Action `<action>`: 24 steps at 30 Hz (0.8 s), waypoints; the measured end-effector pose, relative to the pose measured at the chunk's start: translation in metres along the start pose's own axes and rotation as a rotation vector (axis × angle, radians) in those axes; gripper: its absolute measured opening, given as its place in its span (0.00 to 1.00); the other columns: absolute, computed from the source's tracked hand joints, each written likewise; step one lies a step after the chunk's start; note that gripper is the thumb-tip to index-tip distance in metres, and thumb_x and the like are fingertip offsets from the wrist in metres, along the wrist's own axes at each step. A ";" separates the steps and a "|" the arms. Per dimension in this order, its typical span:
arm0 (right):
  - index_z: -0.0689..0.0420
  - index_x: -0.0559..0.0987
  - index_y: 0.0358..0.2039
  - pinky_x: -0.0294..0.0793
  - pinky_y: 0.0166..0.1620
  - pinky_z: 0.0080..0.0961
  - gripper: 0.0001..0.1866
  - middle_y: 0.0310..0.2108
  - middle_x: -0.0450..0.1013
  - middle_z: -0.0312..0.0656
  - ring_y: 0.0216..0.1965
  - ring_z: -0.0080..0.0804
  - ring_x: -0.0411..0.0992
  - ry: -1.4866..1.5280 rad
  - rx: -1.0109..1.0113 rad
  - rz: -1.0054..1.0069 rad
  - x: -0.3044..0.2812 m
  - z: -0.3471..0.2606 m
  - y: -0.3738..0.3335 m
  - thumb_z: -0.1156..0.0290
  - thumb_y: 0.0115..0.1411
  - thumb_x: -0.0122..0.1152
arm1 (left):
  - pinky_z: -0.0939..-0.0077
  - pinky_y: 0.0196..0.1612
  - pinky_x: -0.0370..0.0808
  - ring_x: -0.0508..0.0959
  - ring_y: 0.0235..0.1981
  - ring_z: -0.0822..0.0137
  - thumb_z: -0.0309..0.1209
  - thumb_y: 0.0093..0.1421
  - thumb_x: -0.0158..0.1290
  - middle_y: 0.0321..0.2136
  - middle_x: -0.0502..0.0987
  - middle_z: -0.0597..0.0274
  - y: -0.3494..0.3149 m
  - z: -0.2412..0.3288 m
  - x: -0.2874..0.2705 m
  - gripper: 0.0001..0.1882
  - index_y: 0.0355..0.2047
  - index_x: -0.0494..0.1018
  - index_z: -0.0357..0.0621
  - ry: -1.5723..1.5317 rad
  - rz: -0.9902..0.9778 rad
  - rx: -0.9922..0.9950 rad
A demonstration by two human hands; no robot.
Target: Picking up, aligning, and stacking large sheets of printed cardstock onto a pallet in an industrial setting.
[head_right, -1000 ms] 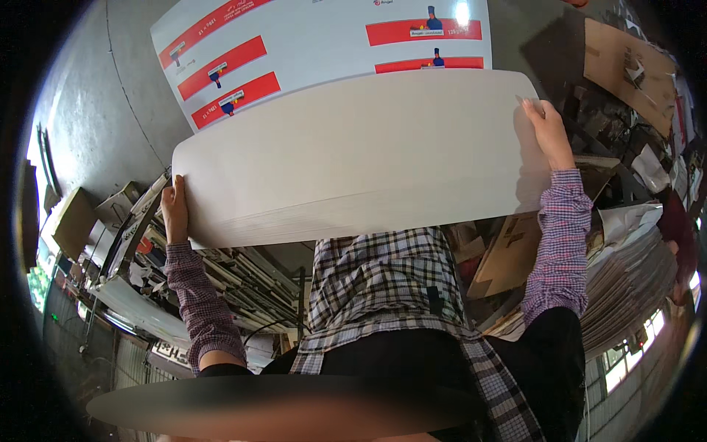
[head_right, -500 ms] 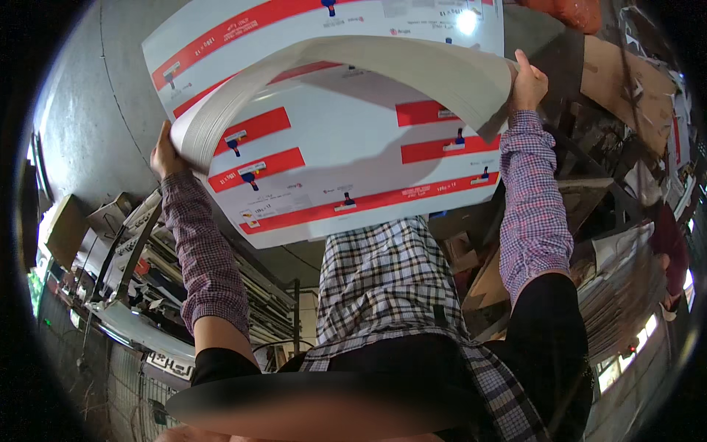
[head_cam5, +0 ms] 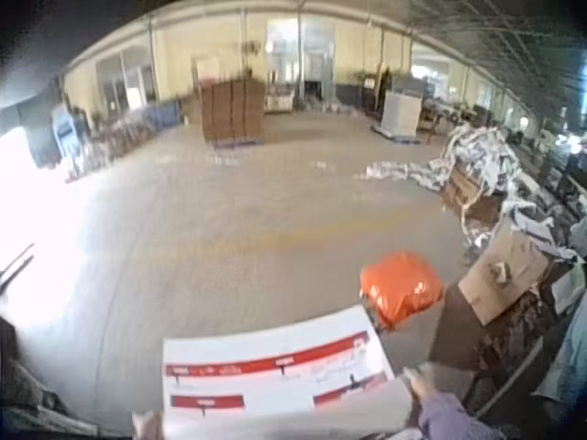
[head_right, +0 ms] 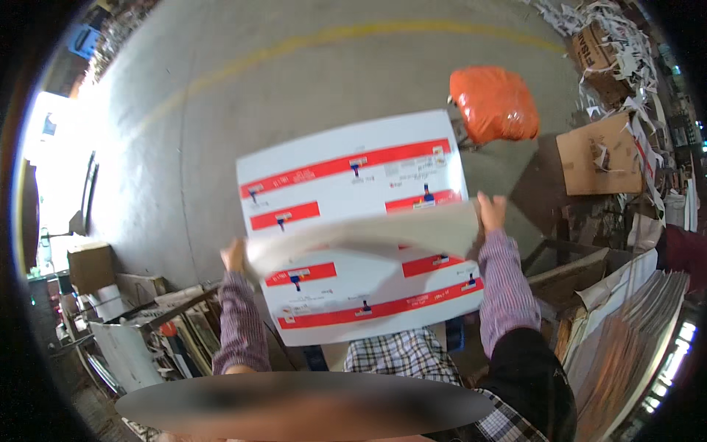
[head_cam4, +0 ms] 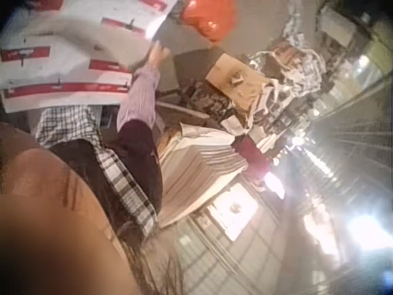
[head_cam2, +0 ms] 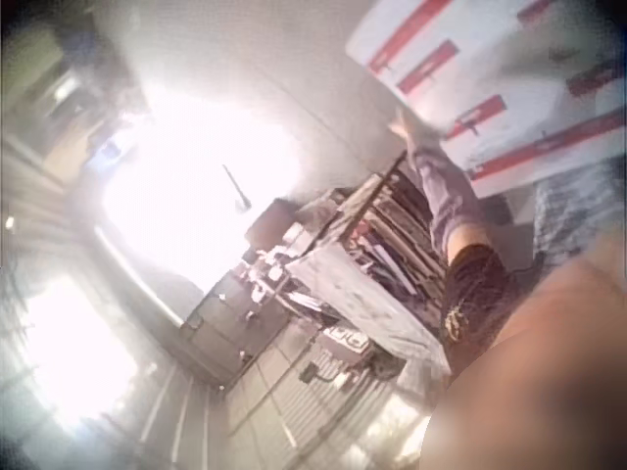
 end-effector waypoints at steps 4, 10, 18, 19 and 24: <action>0.70 0.78 0.38 0.71 0.39 0.30 0.26 0.35 0.76 0.41 0.34 0.30 0.71 0.537 0.461 -0.380 -0.047 0.025 -0.114 0.53 0.61 0.59 | 0.56 0.30 0.70 0.72 0.20 0.61 0.49 0.55 0.56 0.13 0.70 0.43 -0.066 0.022 -0.196 0.30 0.23 0.74 0.25 0.532 0.067 -0.131; 0.70 0.78 0.37 0.71 0.38 0.31 0.21 0.32 0.75 0.39 0.32 0.29 0.70 0.164 0.316 -0.232 -0.274 0.114 -0.289 0.59 0.64 0.56 | 0.60 0.32 0.72 0.73 0.22 0.61 0.43 0.54 0.60 0.14 0.73 0.53 -0.150 0.131 -0.178 0.24 0.26 0.75 0.26 0.243 -0.214 -0.233; 0.72 0.76 0.23 0.68 0.25 0.29 0.20 0.20 0.72 0.39 0.21 0.27 0.68 0.407 0.777 0.131 -0.440 0.106 -0.547 0.63 0.57 0.62 | 0.67 0.28 0.71 0.74 0.24 0.71 0.36 0.60 0.56 0.21 0.76 0.58 -0.260 0.276 -0.137 0.18 0.25 0.76 0.26 0.587 -0.700 0.216; 0.73 0.77 0.24 0.69 0.27 0.28 0.21 0.22 0.73 0.40 0.22 0.29 0.69 0.480 0.847 0.226 -0.455 0.103 -0.576 0.62 0.57 0.62 | 0.69 0.28 0.72 0.75 0.25 0.71 0.35 0.60 0.56 0.22 0.77 0.59 -0.273 0.285 -0.122 0.18 0.26 0.76 0.26 0.550 -0.767 0.220; 0.68 0.79 0.26 0.68 0.26 0.28 0.22 0.23 0.72 0.36 0.22 0.23 0.67 0.495 0.926 0.616 -0.595 0.092 -0.698 0.57 0.62 0.60 | 0.71 0.33 0.75 0.77 0.30 0.69 0.40 0.65 0.50 0.30 0.80 0.58 -0.451 0.392 -0.012 0.20 0.35 0.79 0.31 0.565 -1.211 0.826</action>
Point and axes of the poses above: each hand's wrist, its own y-axis towards the middle knuckle, its own x-axis out of the palm, z = x × y, the point moved 3 cm from there along y, towards the middle knuckle
